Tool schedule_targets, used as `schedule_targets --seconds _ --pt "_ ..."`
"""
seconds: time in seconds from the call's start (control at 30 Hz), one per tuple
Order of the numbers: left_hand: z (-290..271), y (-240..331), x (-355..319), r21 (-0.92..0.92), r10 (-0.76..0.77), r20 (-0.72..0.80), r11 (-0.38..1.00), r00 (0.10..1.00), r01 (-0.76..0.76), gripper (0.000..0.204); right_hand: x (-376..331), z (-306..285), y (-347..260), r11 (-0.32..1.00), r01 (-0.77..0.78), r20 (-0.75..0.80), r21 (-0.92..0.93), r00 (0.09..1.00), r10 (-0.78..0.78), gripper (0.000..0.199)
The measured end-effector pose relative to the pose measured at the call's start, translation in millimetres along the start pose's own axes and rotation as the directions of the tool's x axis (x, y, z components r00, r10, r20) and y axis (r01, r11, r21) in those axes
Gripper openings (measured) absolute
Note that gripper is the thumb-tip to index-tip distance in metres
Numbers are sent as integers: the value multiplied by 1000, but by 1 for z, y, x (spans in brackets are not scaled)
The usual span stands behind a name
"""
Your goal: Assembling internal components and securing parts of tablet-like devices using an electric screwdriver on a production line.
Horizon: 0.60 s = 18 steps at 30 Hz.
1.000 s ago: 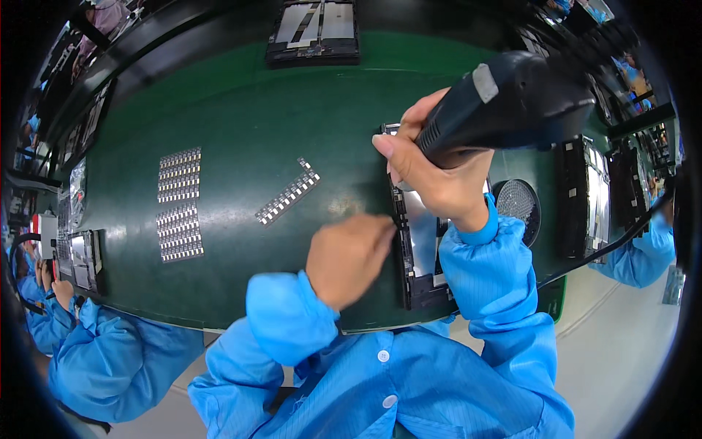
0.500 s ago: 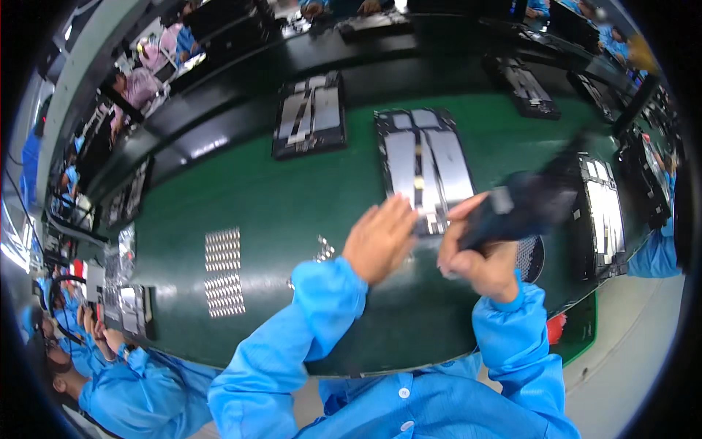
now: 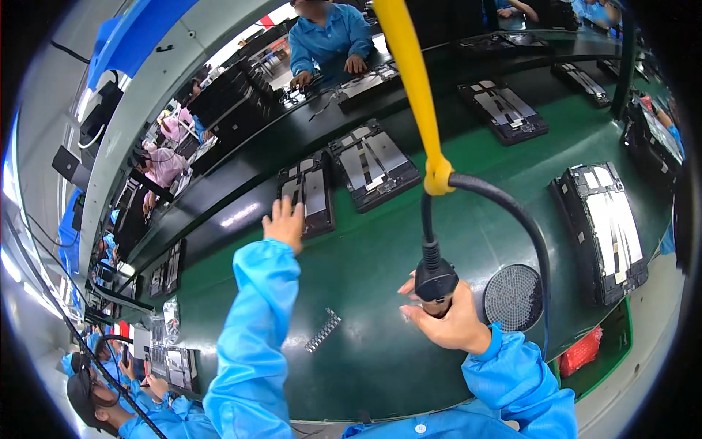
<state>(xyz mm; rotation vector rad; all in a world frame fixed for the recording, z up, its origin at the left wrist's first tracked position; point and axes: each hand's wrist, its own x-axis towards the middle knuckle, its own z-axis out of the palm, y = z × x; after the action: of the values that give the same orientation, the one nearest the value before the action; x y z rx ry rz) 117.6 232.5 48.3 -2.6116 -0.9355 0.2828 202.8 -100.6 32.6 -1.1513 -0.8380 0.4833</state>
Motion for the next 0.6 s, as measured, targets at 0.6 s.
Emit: schedule_targets --seconds 0.6 --pt "5 -53 23 -269 -126 -708 958 694 -101 40 5 -9 -3 997 10 -77 76 997 -4 55"
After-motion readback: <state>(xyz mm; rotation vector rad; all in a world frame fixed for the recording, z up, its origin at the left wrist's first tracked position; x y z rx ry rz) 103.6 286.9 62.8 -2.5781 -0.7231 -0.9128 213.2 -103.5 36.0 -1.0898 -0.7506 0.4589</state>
